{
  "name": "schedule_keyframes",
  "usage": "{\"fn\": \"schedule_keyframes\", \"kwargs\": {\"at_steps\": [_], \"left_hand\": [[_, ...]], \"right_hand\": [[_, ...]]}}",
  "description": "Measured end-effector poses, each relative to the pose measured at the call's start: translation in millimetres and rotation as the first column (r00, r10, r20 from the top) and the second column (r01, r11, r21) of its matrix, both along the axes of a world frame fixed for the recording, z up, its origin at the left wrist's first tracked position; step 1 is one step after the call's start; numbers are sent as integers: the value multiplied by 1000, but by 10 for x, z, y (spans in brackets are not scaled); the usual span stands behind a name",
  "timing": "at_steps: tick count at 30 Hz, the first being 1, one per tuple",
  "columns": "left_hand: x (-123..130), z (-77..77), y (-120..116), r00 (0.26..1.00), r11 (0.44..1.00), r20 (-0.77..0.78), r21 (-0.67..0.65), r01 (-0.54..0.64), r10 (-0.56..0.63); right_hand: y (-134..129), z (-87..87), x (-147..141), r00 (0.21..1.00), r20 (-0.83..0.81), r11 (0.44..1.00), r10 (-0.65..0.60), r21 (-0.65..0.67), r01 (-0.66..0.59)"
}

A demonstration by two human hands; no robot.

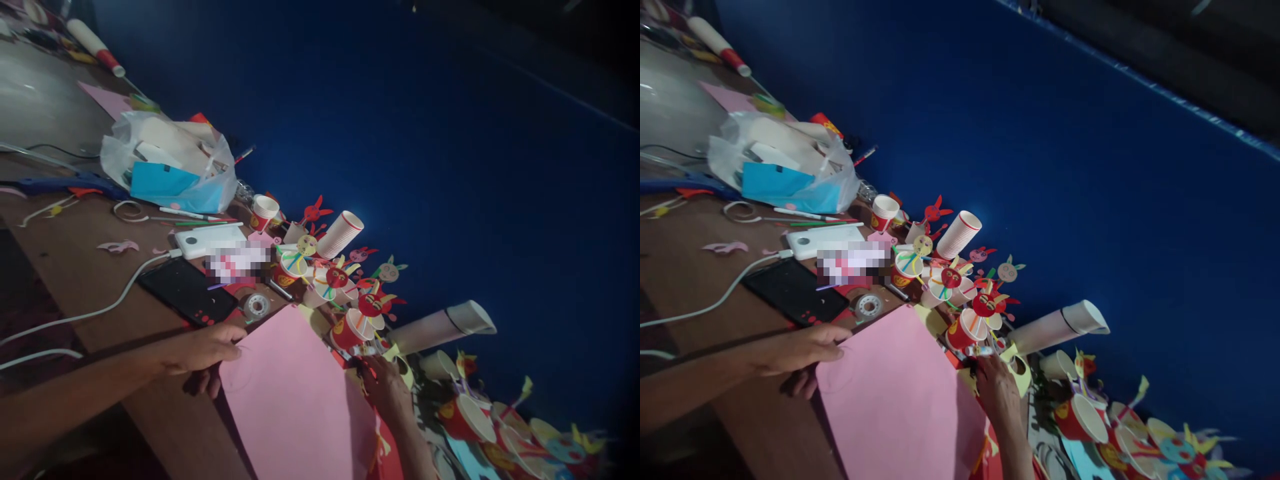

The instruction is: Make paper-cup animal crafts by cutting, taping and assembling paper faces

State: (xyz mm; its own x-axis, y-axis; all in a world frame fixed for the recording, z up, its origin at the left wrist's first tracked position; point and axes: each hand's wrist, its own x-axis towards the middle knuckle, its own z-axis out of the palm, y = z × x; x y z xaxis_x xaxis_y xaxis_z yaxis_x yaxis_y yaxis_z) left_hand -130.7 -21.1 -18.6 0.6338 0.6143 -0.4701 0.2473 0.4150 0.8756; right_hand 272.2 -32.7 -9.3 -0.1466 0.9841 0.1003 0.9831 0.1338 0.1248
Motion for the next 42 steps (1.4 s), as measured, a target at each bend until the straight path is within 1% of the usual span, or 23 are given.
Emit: {"fn": "schedule_keyframes", "kwargs": {"at_steps": [3,6,9,14,18,24,28,32,36,39,42], "left_hand": [[46,94,64,999,1000,-35,-18,15,-16],[74,176,97,996,997,-40,5,79,-79],[79,220,105,991,992,-42,18,127,-127],[65,188,105,991,994,-71,-28,110,-112],[46,143,115,990,989,-48,-72,128,-132],[-6,95,134,985,984,19,-37,172,-172],[-40,43,135,978,979,65,-19,202,-200],[-72,24,105,977,982,105,-19,190,-187],[-90,85,59,983,987,93,-10,161,-159],[-87,149,41,986,987,62,-33,155,-153],[-83,187,29,984,983,45,-58,174,-171]], "right_hand": [[-6,-7,-4,1000,11,1000,0,-27,0],[1,-4,5,999,35,999,11,-40,-10],[5,-9,45,997,67,999,30,-32,-28],[-47,-9,193,992,123,1000,12,5,-13],[-130,54,313,987,160,999,-29,41,22],[-277,141,440,981,189,997,-53,56,43],[-380,155,561,982,172,996,-75,64,65],[-498,217,705,988,148,995,-53,93,39],[-667,330,785,991,133,994,-21,105,7],[-801,376,783,995,80,993,-63,106,55],[-899,356,741,996,-26,988,-89,125,92]]}}
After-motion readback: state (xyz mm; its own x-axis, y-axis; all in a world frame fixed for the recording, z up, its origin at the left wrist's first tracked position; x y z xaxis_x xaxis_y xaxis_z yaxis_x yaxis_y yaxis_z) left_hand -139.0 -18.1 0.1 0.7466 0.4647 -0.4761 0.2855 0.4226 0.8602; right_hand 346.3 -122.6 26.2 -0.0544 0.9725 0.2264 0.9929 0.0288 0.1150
